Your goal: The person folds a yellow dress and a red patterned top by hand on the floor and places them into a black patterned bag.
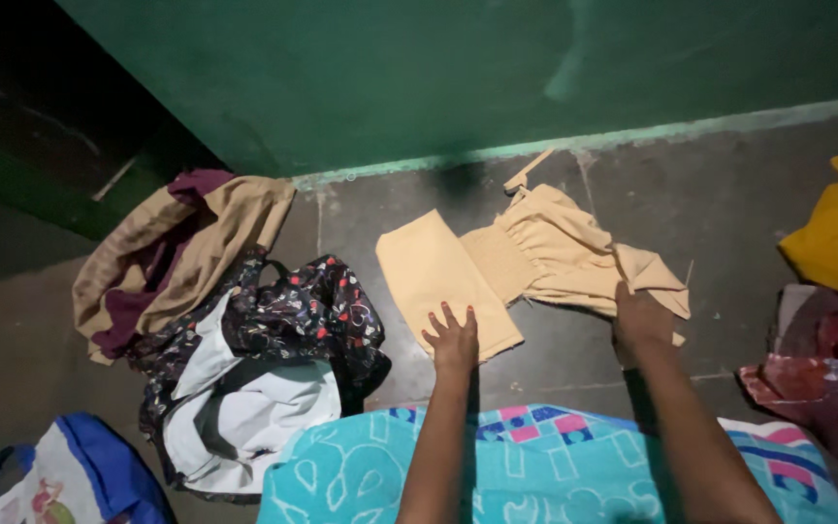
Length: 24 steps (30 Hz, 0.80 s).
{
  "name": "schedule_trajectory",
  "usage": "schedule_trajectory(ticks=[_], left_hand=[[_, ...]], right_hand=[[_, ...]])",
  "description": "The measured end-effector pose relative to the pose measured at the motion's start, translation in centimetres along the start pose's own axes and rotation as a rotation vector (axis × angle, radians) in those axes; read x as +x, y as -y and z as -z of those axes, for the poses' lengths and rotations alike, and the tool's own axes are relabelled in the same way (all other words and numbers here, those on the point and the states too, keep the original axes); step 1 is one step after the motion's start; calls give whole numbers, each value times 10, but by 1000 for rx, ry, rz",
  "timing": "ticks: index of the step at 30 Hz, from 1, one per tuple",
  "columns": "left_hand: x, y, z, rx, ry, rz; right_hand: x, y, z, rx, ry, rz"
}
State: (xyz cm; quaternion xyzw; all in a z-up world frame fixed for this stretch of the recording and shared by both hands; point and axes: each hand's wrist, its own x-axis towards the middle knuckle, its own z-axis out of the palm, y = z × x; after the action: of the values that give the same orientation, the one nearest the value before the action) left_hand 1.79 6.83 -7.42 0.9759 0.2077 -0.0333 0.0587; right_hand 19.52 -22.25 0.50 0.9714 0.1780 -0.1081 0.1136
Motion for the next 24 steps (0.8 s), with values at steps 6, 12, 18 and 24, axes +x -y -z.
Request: schedule_trajectory(ticks=[6, 12, 18, 24], left_hand=[[1, 2, -9, -34, -12, 7], [6, 4, -10, -69, 40, -3], [2, 2, -1, -8, 52, -7], [0, 5, 9, -38, 101, -10]], right_hand=[[6, 26, 51, 52, 92, 28], [21, -8, 17, 184, -90, -168], [-5, -28, 28, 566, -242, -327], [-56, 4, 37, 920, -874, -319]])
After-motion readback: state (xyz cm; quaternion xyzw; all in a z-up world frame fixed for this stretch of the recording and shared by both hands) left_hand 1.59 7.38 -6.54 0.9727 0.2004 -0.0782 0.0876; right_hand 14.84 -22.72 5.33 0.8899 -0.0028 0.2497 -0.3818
